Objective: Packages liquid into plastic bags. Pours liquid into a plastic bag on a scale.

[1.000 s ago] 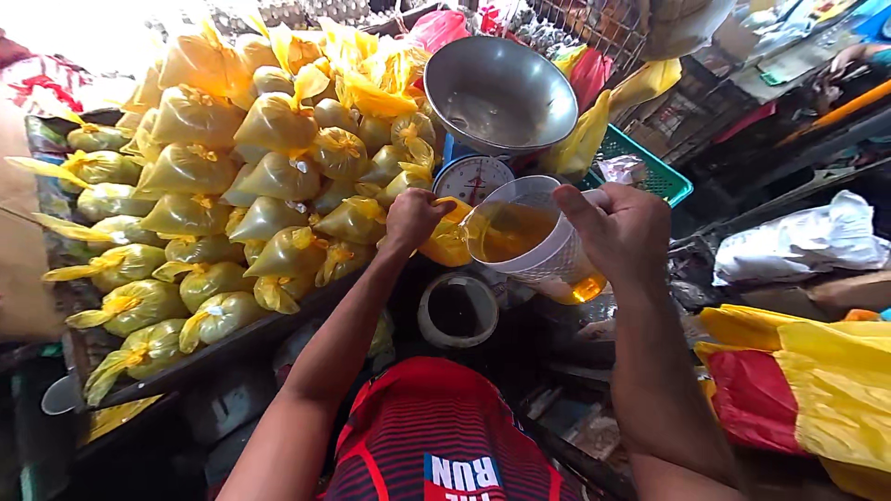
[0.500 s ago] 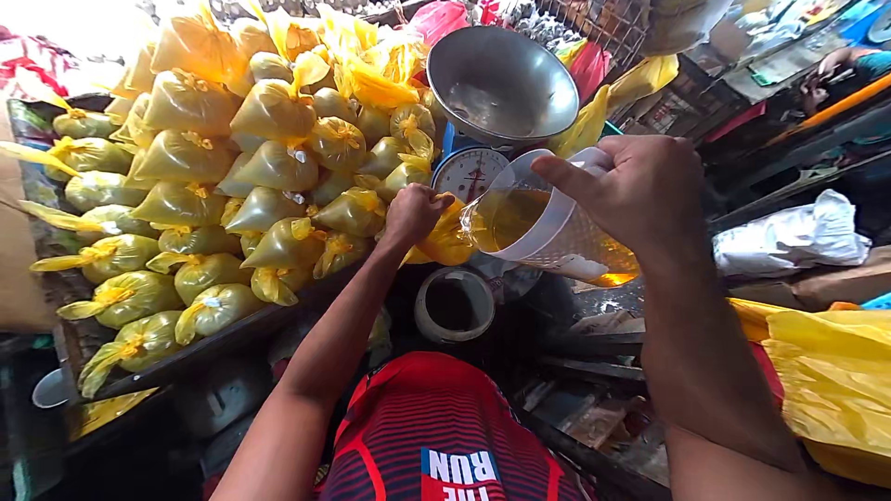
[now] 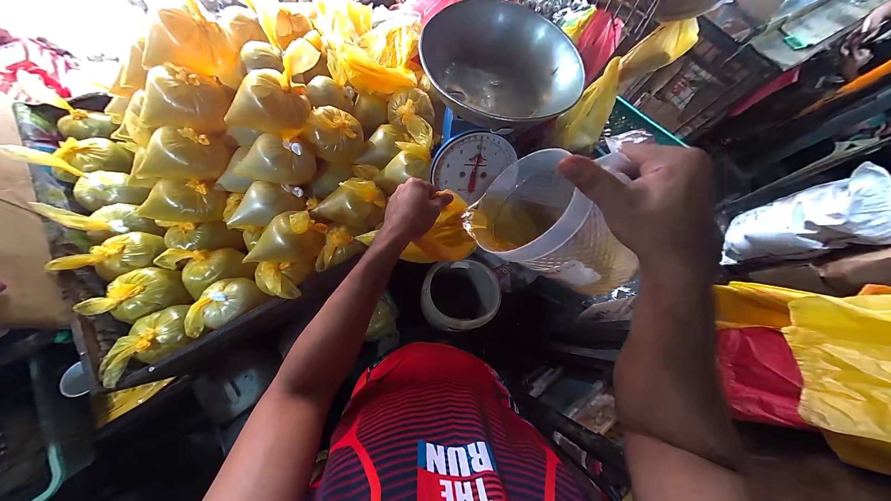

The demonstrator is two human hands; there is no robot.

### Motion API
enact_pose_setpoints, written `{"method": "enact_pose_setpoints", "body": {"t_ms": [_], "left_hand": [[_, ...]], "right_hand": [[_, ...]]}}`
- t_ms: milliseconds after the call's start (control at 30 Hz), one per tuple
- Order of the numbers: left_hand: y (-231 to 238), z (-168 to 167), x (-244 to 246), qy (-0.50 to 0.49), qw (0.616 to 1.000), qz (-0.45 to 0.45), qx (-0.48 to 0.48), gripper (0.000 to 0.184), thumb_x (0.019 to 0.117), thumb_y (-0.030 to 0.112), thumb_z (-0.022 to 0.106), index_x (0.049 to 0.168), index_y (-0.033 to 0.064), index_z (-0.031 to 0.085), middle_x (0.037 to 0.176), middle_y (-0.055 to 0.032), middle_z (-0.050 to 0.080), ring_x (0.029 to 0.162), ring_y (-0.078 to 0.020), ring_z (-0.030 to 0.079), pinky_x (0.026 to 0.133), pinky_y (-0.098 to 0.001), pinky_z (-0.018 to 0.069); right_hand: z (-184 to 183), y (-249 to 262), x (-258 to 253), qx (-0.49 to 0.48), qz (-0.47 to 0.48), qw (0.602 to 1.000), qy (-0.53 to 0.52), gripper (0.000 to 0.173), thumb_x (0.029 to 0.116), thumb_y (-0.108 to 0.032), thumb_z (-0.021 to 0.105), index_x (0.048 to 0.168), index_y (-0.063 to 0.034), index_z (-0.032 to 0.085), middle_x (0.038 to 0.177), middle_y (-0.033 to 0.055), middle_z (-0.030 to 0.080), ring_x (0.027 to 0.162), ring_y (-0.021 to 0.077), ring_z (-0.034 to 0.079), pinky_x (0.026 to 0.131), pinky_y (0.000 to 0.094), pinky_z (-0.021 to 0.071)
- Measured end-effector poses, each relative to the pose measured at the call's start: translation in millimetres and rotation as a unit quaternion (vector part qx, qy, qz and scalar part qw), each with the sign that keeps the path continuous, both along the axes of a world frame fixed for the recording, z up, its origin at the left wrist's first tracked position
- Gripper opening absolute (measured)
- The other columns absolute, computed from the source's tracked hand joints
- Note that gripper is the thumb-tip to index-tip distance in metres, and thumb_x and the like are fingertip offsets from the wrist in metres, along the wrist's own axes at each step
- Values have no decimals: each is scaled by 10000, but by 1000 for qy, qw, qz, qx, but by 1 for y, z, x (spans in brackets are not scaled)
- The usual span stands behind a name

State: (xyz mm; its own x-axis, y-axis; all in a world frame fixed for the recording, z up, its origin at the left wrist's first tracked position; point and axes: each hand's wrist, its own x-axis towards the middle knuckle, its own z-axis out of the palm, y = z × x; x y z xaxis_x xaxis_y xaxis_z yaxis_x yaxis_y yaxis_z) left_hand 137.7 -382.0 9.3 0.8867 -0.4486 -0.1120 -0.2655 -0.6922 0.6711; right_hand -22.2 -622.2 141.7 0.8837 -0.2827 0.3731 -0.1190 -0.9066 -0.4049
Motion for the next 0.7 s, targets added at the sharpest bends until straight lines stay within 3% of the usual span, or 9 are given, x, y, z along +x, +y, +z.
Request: {"method": "enact_pose_setpoints", "body": {"t_ms": [67,200,367,400,467,533,600,633,700], "left_hand": [[-2,-2,0,6,1000,-8,-5,458,980,463,623,689,109,622,669,-77,585,667,-274,596,598,-548,464],[-5,1,-1,7,1000,-14,-3,436,978,451,632,710,108,629,679,-78,587,674,-271,596,607,-545,465],[-19,21,-7,-9,999,-49,-16,406,1004,384,622,717,98,647,659,-64,579,647,-244,574,607,-508,455],[-22,30,-8,-23,997,-64,-19,391,1007,369,619,731,94,659,671,-66,592,660,-243,585,622,-510,465],[-28,60,-7,-58,992,-107,-28,363,1010,361,618,794,80,701,744,-82,638,736,-253,629,690,-535,510],[-34,106,-2,-106,983,-143,-46,333,1008,362,629,854,87,738,799,-73,678,780,-230,655,738,-520,533],[-42,163,9,-163,974,-146,-58,316,997,370,643,854,100,726,797,-53,678,757,-190,648,724,-481,530],[-48,193,18,-193,970,-134,-58,317,993,384,648,866,104,724,813,-48,683,773,-177,656,746,-470,535],[-66,243,46,-247,961,-93,-84,269,968,383,674,935,128,756,892,-18,719,865,-132,685,834,-425,557]], "right_hand": [[-34,-15,-3,109,11,994,-30,673,878,-759,600,687,-116,552,581,4,457,525,153,463,503,427,404],[-81,-18,-10,241,4,965,-100,577,932,-621,653,625,-159,492,552,-45,430,487,91,428,484,338,386],[-56,-7,-53,218,8,948,-231,408,987,-520,637,757,-186,596,649,-90,539,551,23,531,506,249,476],[-50,-7,-60,238,10,929,-282,338,1005,-477,631,814,-198,618,705,-108,579,614,18,574,570,260,521],[-47,-8,-68,314,-51,876,-362,284,1037,-490,563,957,-223,614,822,-118,652,769,48,668,720,322,599],[-62,-17,-72,420,-167,807,-381,448,1047,-582,457,1011,-184,660,841,-51,668,780,104,673,716,365,591],[-90,-27,-72,498,-241,758,-347,536,1032,-660,391,1044,-191,651,775,-42,631,654,92,617,594,332,554],[-105,-28,-69,512,-271,746,-328,543,1034,-664,374,949,-191,627,659,-48,562,517,83,522,477,308,481],[-125,-25,-67,524,-294,744,-293,519,1056,-586,425,828,-152,595,564,-45,480,433,89,430,423,300,419]]}}
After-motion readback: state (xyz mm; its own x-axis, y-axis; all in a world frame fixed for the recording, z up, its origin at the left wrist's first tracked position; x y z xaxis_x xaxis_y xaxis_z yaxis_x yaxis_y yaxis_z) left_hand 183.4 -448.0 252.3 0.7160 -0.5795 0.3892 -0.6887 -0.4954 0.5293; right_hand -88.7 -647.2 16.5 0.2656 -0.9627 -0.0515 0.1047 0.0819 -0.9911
